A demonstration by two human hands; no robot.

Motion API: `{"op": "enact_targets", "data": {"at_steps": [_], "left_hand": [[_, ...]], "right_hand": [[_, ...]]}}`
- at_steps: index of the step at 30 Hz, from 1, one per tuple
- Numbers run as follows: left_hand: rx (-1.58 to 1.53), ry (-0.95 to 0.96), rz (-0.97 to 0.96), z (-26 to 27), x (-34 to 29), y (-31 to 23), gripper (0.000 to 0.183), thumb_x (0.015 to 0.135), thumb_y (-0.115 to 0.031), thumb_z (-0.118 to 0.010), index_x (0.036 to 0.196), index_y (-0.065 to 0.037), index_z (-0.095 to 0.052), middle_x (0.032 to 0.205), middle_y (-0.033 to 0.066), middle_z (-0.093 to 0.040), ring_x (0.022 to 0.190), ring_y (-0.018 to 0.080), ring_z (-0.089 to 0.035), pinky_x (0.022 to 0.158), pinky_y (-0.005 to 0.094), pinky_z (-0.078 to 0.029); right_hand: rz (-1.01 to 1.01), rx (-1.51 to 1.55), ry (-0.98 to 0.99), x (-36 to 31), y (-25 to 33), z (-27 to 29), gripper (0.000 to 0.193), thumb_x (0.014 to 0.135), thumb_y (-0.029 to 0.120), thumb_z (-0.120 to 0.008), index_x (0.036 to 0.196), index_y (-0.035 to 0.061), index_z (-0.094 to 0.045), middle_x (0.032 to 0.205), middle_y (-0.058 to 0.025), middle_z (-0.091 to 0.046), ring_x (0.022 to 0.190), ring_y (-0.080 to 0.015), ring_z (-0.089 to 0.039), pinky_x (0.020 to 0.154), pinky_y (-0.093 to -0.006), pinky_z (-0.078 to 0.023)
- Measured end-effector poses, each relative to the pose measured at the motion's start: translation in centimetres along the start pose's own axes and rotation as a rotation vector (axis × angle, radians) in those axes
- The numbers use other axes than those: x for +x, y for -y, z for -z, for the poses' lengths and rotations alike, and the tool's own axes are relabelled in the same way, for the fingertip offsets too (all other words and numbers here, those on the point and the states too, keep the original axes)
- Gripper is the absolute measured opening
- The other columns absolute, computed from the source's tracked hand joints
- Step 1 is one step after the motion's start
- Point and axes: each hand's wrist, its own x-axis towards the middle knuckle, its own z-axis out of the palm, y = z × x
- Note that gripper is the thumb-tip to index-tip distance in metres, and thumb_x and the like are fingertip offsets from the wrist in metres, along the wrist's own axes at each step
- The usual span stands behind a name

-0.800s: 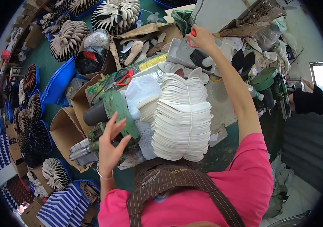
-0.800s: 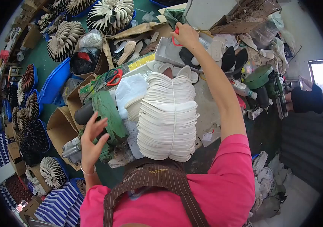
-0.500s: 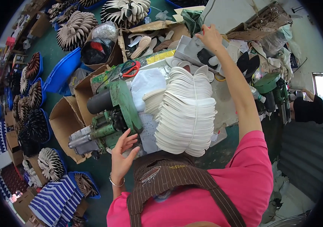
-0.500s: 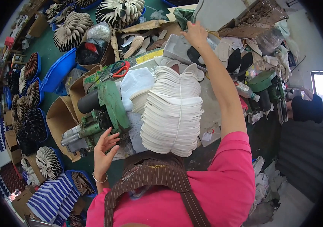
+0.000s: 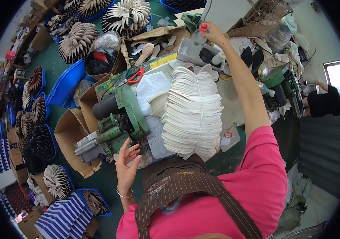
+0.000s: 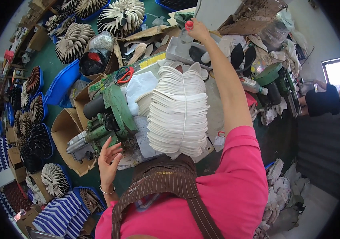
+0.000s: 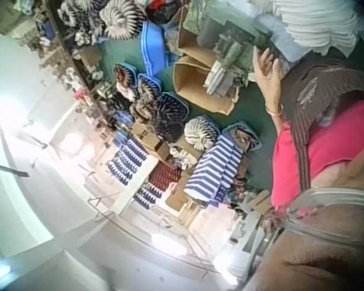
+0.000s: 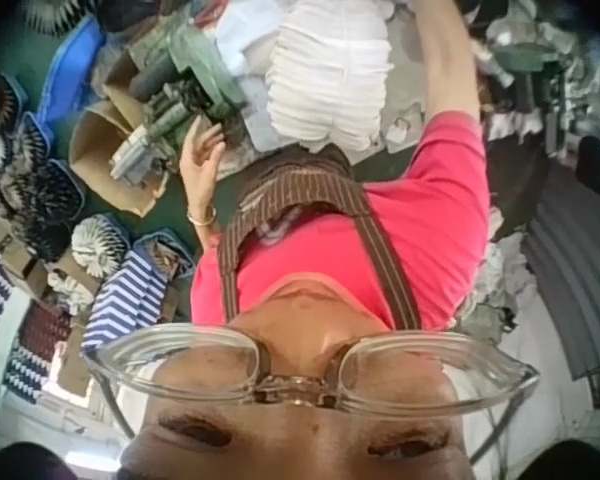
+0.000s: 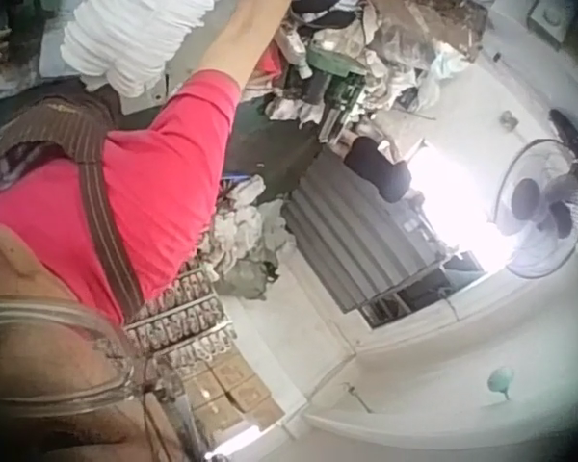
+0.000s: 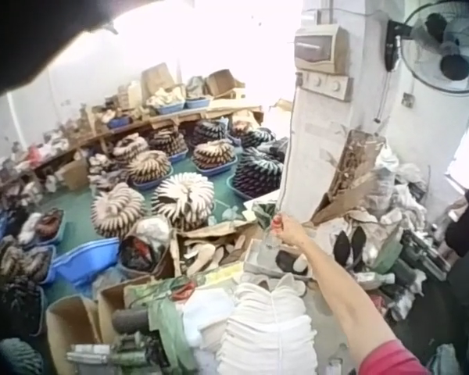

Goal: Feeding shoe soles into a machine and stacking them for storage.

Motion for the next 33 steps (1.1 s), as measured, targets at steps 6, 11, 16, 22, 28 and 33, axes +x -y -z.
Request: {"op": "enact_targets", "data": {"at_steps": [6, 11, 16, 22, 28, 33], "left_hand": [[0.041, -0.012, 0.012, 0.1, -0.6, 0.5, 0.062, 0.081, -0.002, -0.063, 0.136, -0.006, -0.037, 0.115, 0.0148, -0.059, 0.099, 0.0194, -0.060, 0.087, 0.0304, -0.048], [0.071, 0.101, 0.023, -1.1, 0.6, 0.4, 0.061, 0.081, -0.004, -0.063, 0.136, -0.006, -0.037, 0.116, 0.0151, -0.058, 0.098, 0.0190, -0.060, 0.086, 0.0306, -0.049], [0.107, 0.134, 0.017, -1.6, 1.1, 0.1, 0.062, 0.081, -0.004, -0.064, 0.136, -0.006, -0.038, 0.116, 0.0149, -0.059, 0.097, 0.0190, -0.060, 0.084, 0.0302, -0.049], [0.135, 0.059, 0.089, -0.7, -0.1, 1.4, 0.062, 0.080, -0.002, -0.063, 0.137, -0.007, -0.038, 0.116, 0.0143, -0.059, 0.100, 0.0198, -0.060, 0.085, 0.0311, -0.049], [0.094, 0.010, 0.162, -1.2, 0.9, 1.8, 0.061, 0.081, -0.002, -0.063, 0.137, -0.007, -0.038, 0.117, 0.0139, -0.059, 0.102, 0.0195, -0.059, 0.085, 0.0312, -0.049], [0.119, 0.019, 0.170, -1.6, 2.2, 2.0, 0.061, 0.080, -0.002, -0.064, 0.136, -0.006, -0.039, 0.116, 0.0144, -0.059, 0.101, 0.0202, -0.060, 0.087, 0.0313, -0.048]], "right_hand": [[0.174, 0.213, -0.063, -5.2, 2.0, 3.1, 0.080, 0.070, 0.034, -0.072, 0.135, 0.0058, -0.035, 0.130, -0.0176, -0.047, 0.118, -0.0330, -0.047, 0.098, -0.0392, -0.038], [0.234, 0.253, -0.096, -7.5, -2.0, 0.4, 0.081, 0.071, 0.032, -0.071, 0.137, 0.0052, -0.032, 0.135, -0.0222, -0.040, 0.125, -0.0340, -0.039, 0.104, -0.0390, -0.032], [-0.028, 0.145, -0.186, -6.9, -1.9, -1.6, 0.084, 0.070, 0.032, -0.072, 0.137, 0.0058, -0.027, 0.132, -0.0246, -0.039, 0.121, -0.0402, -0.040, 0.099, -0.0442, -0.037], [-0.366, 0.266, -0.575, -3.0, -1.3, -3.0, 0.110, 0.055, 0.043, -0.081, 0.133, -0.0054, -0.021, 0.125, -0.0268, -0.041, 0.117, -0.0391, -0.042, 0.096, -0.0424, -0.039], [-0.387, 0.347, -0.454, -1.8, -1.9, -6.6, 0.111, 0.056, 0.045, -0.081, 0.133, -0.0034, -0.018, 0.126, -0.0277, -0.041, 0.116, -0.0391, -0.044, 0.096, -0.0420, -0.039], [-0.460, 0.419, -0.503, -1.0, -2.0, -7.1, 0.115, 0.055, 0.044, -0.082, 0.134, -0.0053, -0.015, 0.124, -0.0284, -0.043, 0.114, -0.0377, -0.047, 0.096, -0.0407, -0.039]]}}
